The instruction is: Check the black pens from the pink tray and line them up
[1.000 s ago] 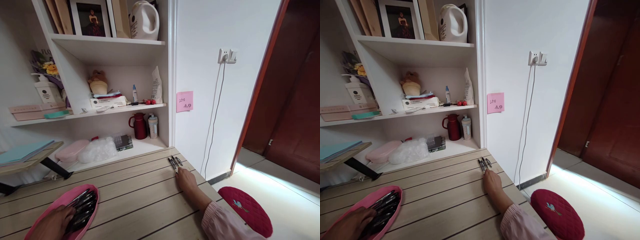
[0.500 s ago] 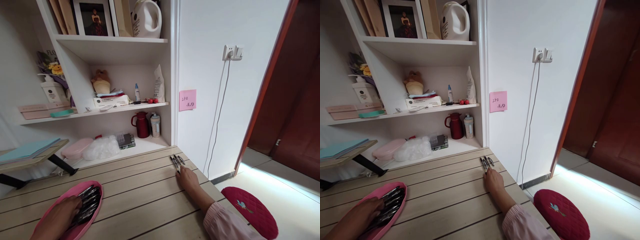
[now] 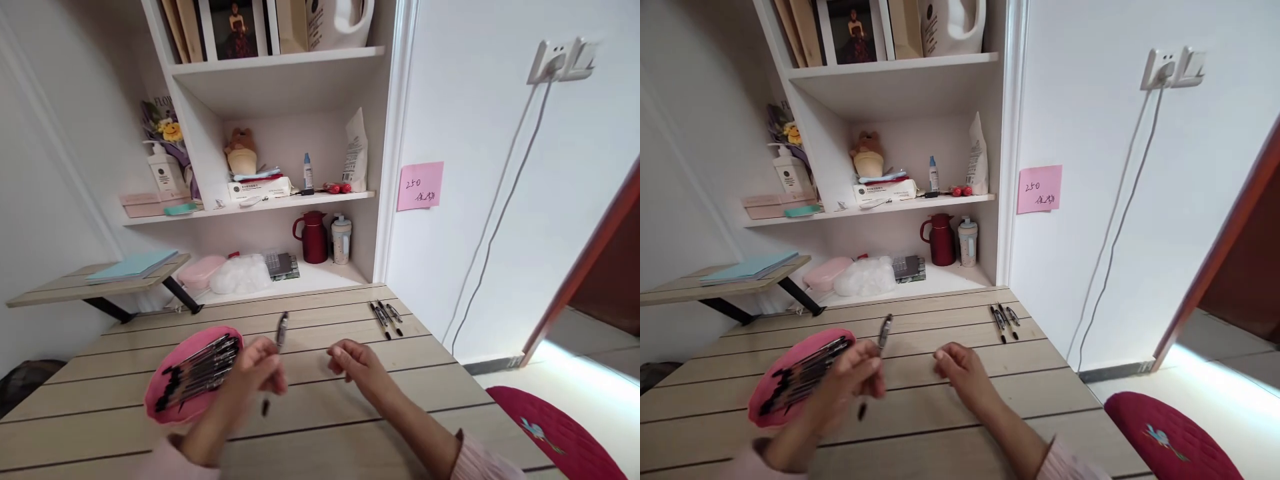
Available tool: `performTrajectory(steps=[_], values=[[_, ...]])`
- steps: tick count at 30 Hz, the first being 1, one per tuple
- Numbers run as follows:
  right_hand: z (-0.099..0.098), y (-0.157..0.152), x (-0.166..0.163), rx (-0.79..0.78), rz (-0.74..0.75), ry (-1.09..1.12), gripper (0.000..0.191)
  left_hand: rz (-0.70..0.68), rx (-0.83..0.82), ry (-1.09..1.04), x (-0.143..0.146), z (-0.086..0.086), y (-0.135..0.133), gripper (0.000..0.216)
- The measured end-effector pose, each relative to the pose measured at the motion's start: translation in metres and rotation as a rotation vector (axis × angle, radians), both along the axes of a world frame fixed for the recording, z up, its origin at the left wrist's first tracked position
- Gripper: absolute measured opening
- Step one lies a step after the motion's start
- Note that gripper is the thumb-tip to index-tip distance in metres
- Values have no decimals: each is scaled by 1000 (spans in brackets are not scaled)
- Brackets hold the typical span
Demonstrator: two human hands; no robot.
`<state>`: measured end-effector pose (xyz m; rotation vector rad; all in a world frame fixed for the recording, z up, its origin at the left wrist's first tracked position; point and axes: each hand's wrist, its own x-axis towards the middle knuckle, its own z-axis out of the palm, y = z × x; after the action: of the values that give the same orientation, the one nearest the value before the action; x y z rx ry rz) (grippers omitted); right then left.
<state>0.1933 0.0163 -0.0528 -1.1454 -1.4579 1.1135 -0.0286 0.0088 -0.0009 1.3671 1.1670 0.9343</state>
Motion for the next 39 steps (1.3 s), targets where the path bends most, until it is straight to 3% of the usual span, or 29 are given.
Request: performTrajectory(steps=[3,5,9,12,18,24,32,39], values=[[0,-14,-29,-31,2,429,43,-82,-195,-357,64,-39,-18,28],[-10,-15,-38,-204,-79,554,44,-56,-261,-470,93,-64,-26,34],[-33,-9,-38,-370,-200,594,43,2,-387,-515,109,-91,-30,43],[-33,-8,-35,-383,-157,606,46,-24,-397,-532,103,-89,-29,48],[-15,-13,-36,-374,-143,621,46,-101,-401,-525,95,-78,-28,58],[-20,-13,-39,-261,-289,550,43,-122,-373,-526,92,-77,-31,56],[-21,-12,-39,-213,-244,589,39,-87,-357,-506,92,-78,-31,61],[-25,-8,-32,-217,-187,514,43,1,-211,-355,100,-92,-28,35]])
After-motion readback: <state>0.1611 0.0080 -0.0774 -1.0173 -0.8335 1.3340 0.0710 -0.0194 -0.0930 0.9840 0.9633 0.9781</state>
